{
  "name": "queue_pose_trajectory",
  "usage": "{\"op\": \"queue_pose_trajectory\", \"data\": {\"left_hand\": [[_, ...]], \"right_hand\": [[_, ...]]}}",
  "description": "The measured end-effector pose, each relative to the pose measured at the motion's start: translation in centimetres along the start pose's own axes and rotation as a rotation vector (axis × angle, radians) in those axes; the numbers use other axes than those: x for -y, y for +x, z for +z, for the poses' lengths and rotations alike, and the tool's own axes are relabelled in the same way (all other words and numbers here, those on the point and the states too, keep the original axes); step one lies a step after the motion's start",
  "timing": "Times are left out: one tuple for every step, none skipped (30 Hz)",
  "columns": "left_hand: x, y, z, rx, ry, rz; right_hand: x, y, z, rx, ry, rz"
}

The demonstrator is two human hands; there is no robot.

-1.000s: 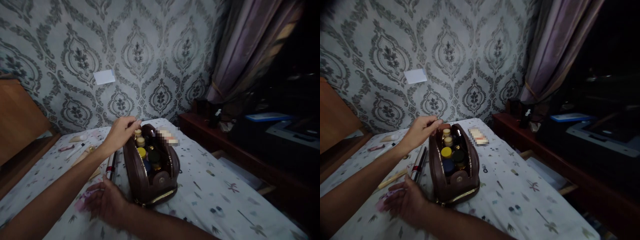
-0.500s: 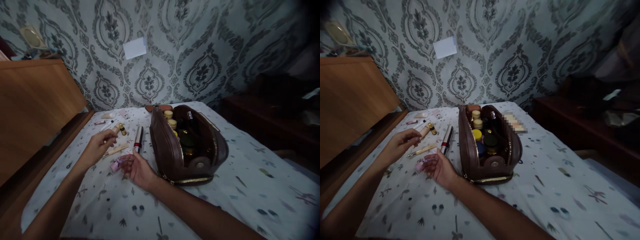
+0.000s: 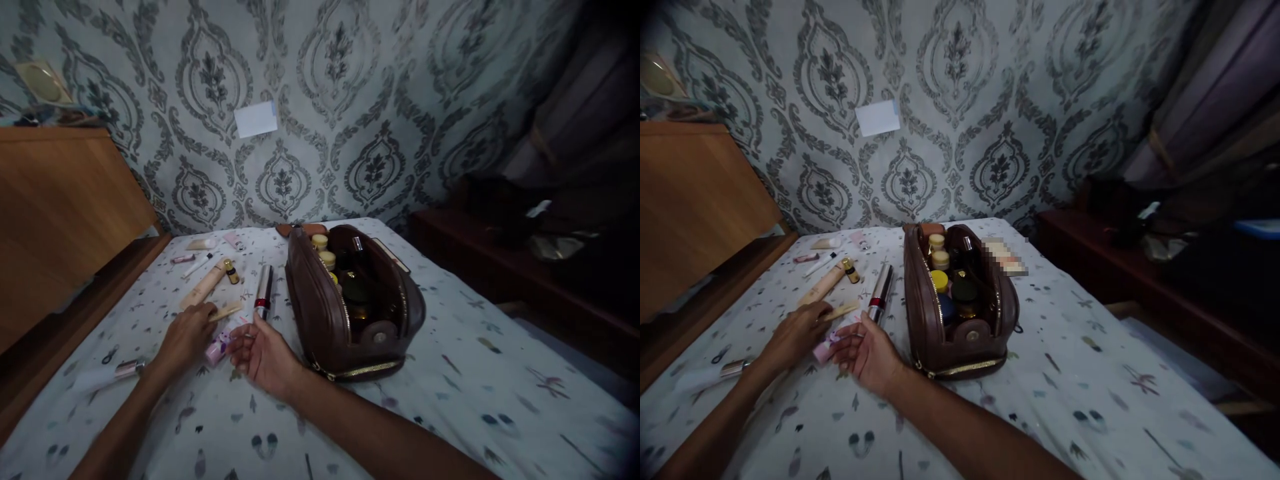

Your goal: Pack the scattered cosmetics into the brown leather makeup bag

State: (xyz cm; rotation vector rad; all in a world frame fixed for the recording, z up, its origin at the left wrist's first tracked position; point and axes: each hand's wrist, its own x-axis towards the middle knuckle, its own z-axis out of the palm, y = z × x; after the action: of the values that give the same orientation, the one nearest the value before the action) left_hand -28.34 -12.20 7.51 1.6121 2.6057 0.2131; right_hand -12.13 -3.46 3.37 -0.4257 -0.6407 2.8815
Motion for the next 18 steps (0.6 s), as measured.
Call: {"op": "queue_pose_trajectory", "data": {"left_hand": [[0.2, 0.0, 0.2, -0.014, 0.004, 0.014], [0.4, 0.0, 0.3, -0.023, 0.001, 0.025], [0.7, 0.1, 0.5, -0.032, -0.008, 0.027], [1.0, 0.1, 0.7, -0.043, -0.024, 0.023], [1.4, 0.1, 0.8, -0.054, -0.048, 0.011], [1.7, 0.1, 0.9, -0.063, -0.077, 0.001], [1.9, 0.1, 1.0, -0.07, -0.109, -0.009], [2.1, 0.0, 0.9, -0.082, -0.142, -0.017], [2.2, -0.1, 0.8, -0.095, -0.175, -0.017], [2.2, -0.3, 0.7, -0.107, -0.211, -0.009], [2.1, -0.5, 0.4, -0.113, -0.246, 0.007], [1.8, -0.9, 0.0, -0.109, -0.279, 0.027], [1.4, -1.2, -0.4, -0.094, -0.306, 0.045], [0.9, -1.7, -0.8, -0.065, -0.323, 0.058], [0.3, -2.1, -1.3, -0.026, -0.331, 0.067], [-0.3, -2.6, -1.7, 0.014, -0.333, 0.073], [-1.0, -3.0, -2.1, 0.047, -0.334, 0.083], [-1.5, -3.4, -2.4, 0.07, -0.338, 0.094]], "right_hand": [[0.0, 0.0, 0.0, -0.003, 0.0, -0.005], [0.0, -0.1, 0.1, -0.005, 0.0, -0.007], [0.1, -0.1, 0.1, -0.008, -0.002, -0.008], [0.1, -0.1, 0.2, -0.01, -0.004, -0.008], [0.0, -0.1, 0.2, -0.011, -0.007, -0.009], [0.0, -0.1, 0.2, -0.011, -0.01, -0.014], [-0.1, -0.1, 0.1, -0.007, -0.014, -0.019], [-0.2, 0.0, 0.1, 0.0, -0.018, -0.03], [-0.3, 0.0, 0.0, 0.008, -0.024, -0.044], [-0.5, 0.0, -0.1, 0.017, -0.033, -0.061], [-0.6, 0.1, -0.1, 0.025, -0.042, -0.079], [-0.7, 0.1, -0.2, 0.032, -0.05, -0.095], [-0.7, 0.0, -0.2, 0.041, -0.057, -0.107], [-0.8, 0.0, -0.2, 0.048, -0.06, -0.119], [-0.8, 0.0, -0.2, 0.055, -0.06, -0.13], [-0.9, 0.1, -0.2, 0.057, -0.057, -0.143], [-0.9, 0.1, -0.2, 0.053, -0.051, -0.154], [-1.0, 0.2, -0.3, 0.042, -0.042, -0.164]]}}
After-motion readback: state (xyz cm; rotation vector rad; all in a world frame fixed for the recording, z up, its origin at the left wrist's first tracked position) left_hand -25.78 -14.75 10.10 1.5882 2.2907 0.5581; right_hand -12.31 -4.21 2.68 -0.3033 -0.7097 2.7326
